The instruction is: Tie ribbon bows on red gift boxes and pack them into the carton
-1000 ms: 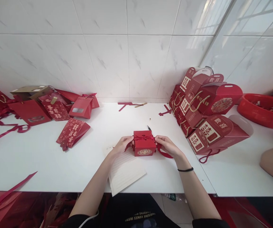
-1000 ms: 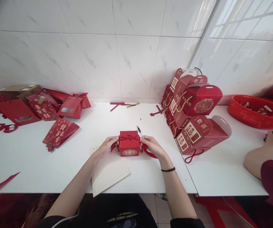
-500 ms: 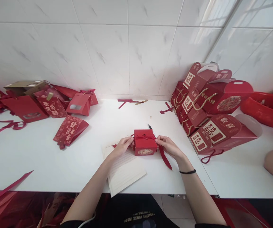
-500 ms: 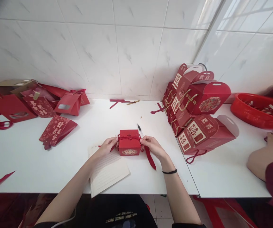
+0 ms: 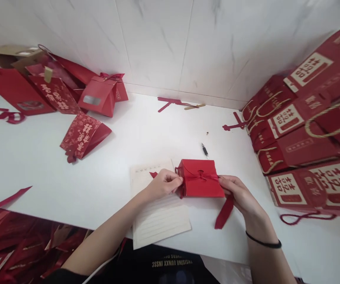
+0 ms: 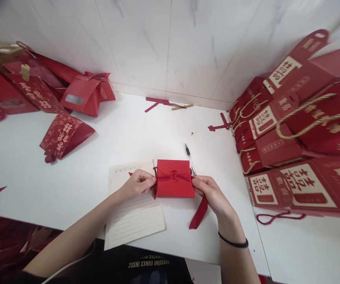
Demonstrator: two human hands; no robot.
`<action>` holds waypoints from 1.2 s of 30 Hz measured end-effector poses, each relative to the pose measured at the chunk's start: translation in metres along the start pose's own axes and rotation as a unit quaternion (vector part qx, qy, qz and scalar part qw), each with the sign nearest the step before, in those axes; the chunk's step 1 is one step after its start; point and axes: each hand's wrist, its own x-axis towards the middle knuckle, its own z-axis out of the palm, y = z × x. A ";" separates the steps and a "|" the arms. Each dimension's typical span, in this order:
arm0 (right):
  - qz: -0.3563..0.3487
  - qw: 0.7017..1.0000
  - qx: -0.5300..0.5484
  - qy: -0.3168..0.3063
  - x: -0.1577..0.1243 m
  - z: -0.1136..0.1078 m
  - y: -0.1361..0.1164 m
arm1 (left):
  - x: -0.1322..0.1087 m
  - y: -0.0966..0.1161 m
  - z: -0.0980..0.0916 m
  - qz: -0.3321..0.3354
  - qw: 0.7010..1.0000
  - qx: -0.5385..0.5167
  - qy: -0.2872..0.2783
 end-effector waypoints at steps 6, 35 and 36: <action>0.057 0.992 0.070 -0.087 -0.003 -0.007 0.006 | -0.001 0.003 -0.007 -0.039 0.993 -0.045 -0.100; 0.027 0.994 0.071 -0.082 0.004 -0.010 -0.005 | 0.005 0.003 -0.018 0.017 0.993 0.088 -0.075; 0.025 0.993 0.070 -0.088 0.005 -0.010 -0.006 | 0.005 0.003 -0.018 0.011 0.993 0.090 -0.075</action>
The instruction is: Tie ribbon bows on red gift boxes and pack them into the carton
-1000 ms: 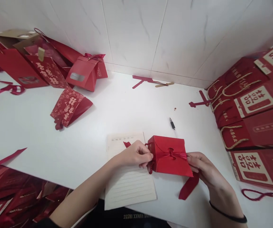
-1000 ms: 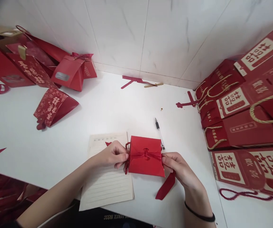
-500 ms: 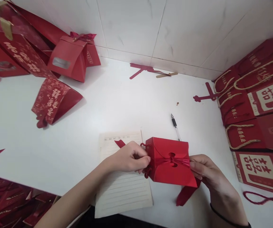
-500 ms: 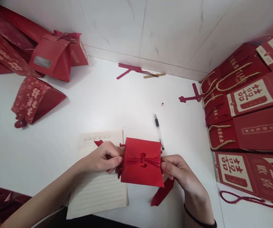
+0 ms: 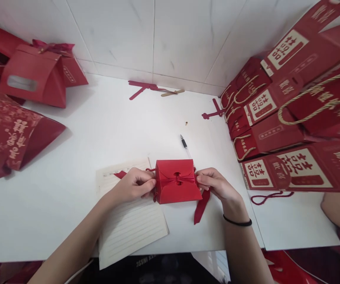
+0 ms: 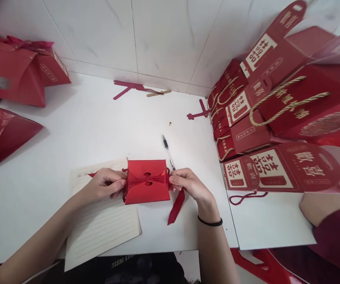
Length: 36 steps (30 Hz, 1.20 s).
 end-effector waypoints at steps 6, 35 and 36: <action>-0.061 0.998 0.014 -0.001 -0.004 0.003 -0.005 | -0.005 0.009 -0.003 -0.033 0.998 0.013 0.043; -0.305 0.885 -0.319 0.145 0.013 0.068 -0.038 | -0.014 0.109 -0.005 0.009 0.924 0.363 0.115; -0.311 0.882 -0.323 0.149 0.013 0.068 -0.038 | -0.015 0.113 -0.005 0.008 0.922 0.375 0.098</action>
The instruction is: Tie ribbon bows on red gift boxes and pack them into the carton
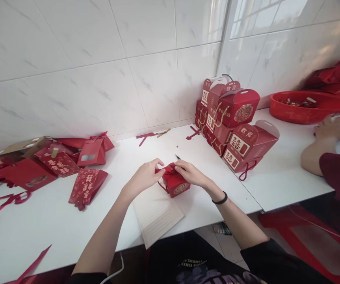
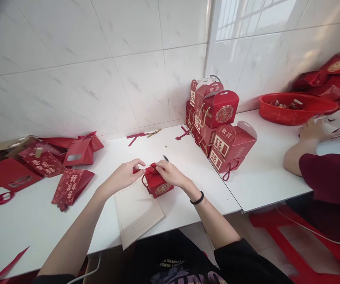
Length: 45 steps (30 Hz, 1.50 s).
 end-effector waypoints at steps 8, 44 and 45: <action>0.058 0.996 0.060 0.016 -0.015 -0.005 -0.001 | -0.009 0.015 0.002 0.056 0.995 0.046 -0.074; 0.048 0.995 -0.031 0.077 -0.023 0.011 0.002 | 0.018 -0.002 0.023 0.191 0.980 -0.025 0.042; 0.042 0.995 -0.030 0.084 -0.023 0.011 0.003 | 0.018 -0.002 0.023 0.199 0.979 -0.033 0.040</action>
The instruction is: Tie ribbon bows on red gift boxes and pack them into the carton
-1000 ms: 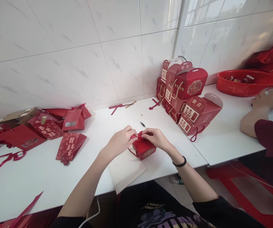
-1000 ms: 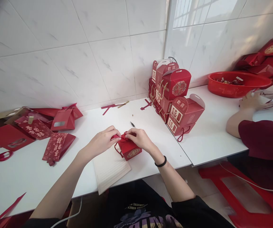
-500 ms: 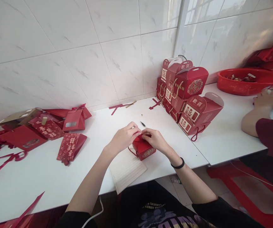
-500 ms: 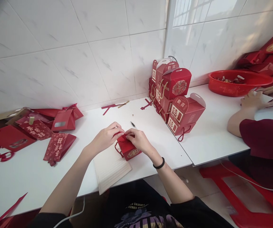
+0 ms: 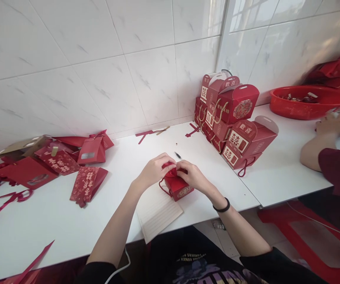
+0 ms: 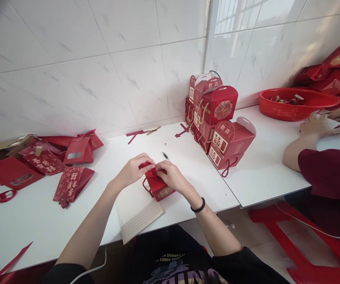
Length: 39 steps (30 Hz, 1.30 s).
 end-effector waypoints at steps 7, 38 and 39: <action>0.036 0.999 0.025 -0.002 0.000 0.002 0.000 | 0.002 0.000 0.002 0.011 1.000 -0.003 0.004; 0.018 0.994 0.109 0.016 -0.003 0.001 0.005 | -0.008 -0.036 0.044 -0.114 0.984 -0.114 0.078; 0.023 0.993 0.111 0.020 -0.003 0.002 0.005 | -0.011 -0.035 0.044 -0.103 0.988 -0.096 0.069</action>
